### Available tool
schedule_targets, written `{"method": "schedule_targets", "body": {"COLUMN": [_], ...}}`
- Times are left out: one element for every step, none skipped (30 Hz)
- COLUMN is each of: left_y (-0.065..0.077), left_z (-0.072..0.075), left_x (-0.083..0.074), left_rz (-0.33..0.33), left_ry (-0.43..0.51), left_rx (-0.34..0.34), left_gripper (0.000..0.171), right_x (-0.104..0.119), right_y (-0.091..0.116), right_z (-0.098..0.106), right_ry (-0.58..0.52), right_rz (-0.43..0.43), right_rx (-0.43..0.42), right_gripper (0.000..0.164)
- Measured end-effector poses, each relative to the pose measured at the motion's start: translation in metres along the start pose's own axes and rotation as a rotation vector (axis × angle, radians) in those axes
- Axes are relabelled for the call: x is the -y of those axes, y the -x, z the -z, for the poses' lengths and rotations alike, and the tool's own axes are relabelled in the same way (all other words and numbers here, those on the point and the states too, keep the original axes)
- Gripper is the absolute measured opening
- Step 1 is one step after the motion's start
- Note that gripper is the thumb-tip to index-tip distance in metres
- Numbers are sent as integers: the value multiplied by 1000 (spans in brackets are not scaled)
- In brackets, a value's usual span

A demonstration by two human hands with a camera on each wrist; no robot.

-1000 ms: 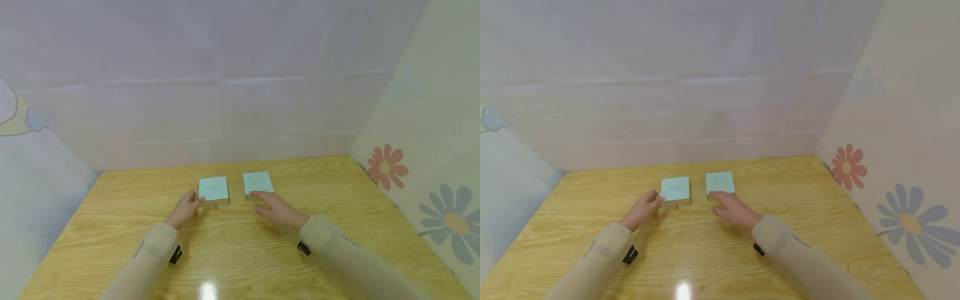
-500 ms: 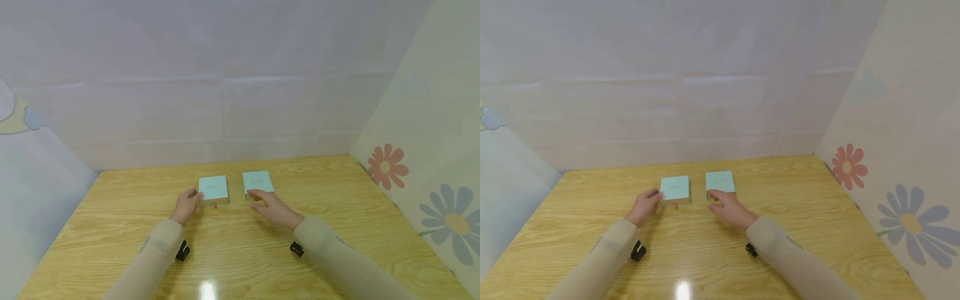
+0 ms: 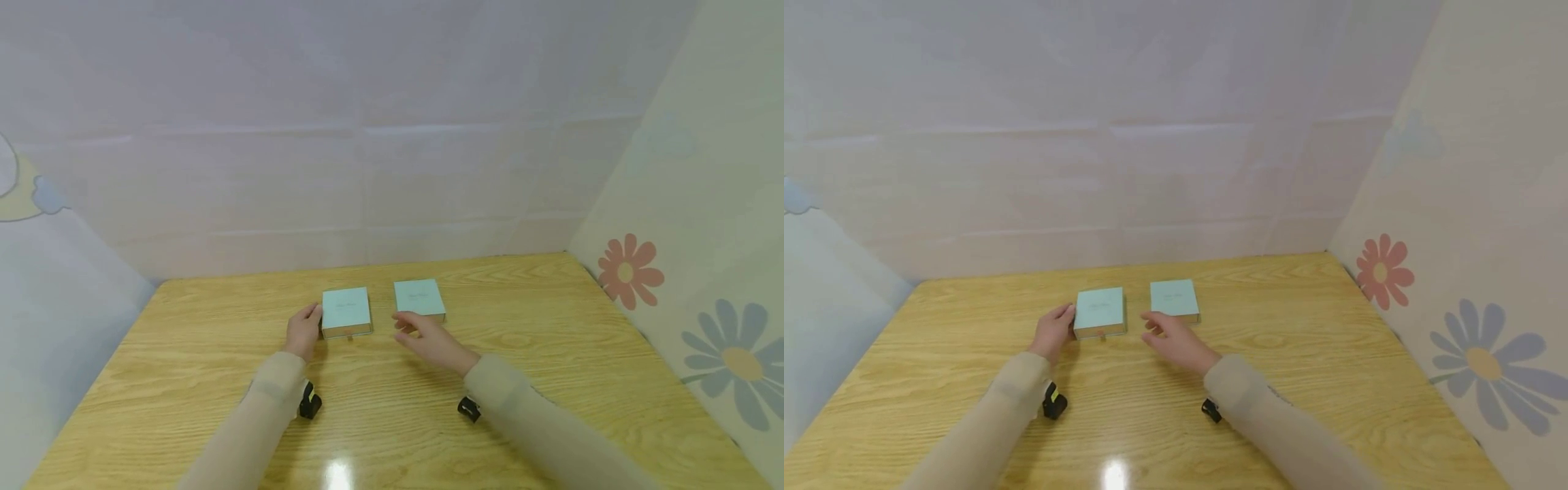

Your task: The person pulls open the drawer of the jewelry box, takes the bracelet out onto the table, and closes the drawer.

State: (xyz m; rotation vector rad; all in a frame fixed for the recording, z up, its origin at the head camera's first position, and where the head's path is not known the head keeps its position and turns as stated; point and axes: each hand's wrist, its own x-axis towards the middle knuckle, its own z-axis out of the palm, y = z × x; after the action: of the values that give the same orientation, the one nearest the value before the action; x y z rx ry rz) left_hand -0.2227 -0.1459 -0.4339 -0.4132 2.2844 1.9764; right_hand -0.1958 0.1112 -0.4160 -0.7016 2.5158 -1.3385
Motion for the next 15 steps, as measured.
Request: {"method": "schedule_targets", "body": {"left_y": [0,-1,-2,-3,-4,-5,-6,-7,-8,-9,-9,-9,-9,-10,-10], "left_z": [-1,-2,-3,-4,-5,-6,-7,-8,-8,-9,-9,-10,-10,-10,-10], "left_x": [0,0,0,0,0,1,1,2,2,3,3,3,3,4,4], "left_rz": [4,3,1,-2,-4,-6,-8,-9,-10,-9,-7,-7,-6,-5,-5], "left_ry": [16,24,29,37,44,48,57,67,84,99,115,126,137,144,149], "left_rx": [-15,-25,-37,-45,-55,-65,-74,-84,-97,-104,-109,-115,-114,-111,-107], "left_gripper": [47,47,46,46,45,45,44,44,43,43,42,42,42,42,42], "right_x": [0,0,0,0,1,1,2,2,2,3,3,4,4,5,5], "right_y": [-1,-2,-2,-3,-3,-4,-5,-6,-6,-7,-8,-9,-9,-10,-11], "right_z": [-1,-3,-4,-5,-6,-8,-9,-10,-11,-12,-13,-14,-15,-16,-17], "right_ry": [-1,1,-1,-6,-11,-13,-16,-17,-21,-21,-24,-31,-34,-35,-34], "right_rz": [-1,0,-2,-5,-12,-18,-25,-31,-37,-41,-45,-46,-44,-40,-30], "right_rx": [-3,-6,-6,-6,-8,-7,-7,-5,-2,-1,0,2,1,2,4], "right_gripper": [44,44,44,43,43,43,43,43,43,43,43,43,43,42,42]}}
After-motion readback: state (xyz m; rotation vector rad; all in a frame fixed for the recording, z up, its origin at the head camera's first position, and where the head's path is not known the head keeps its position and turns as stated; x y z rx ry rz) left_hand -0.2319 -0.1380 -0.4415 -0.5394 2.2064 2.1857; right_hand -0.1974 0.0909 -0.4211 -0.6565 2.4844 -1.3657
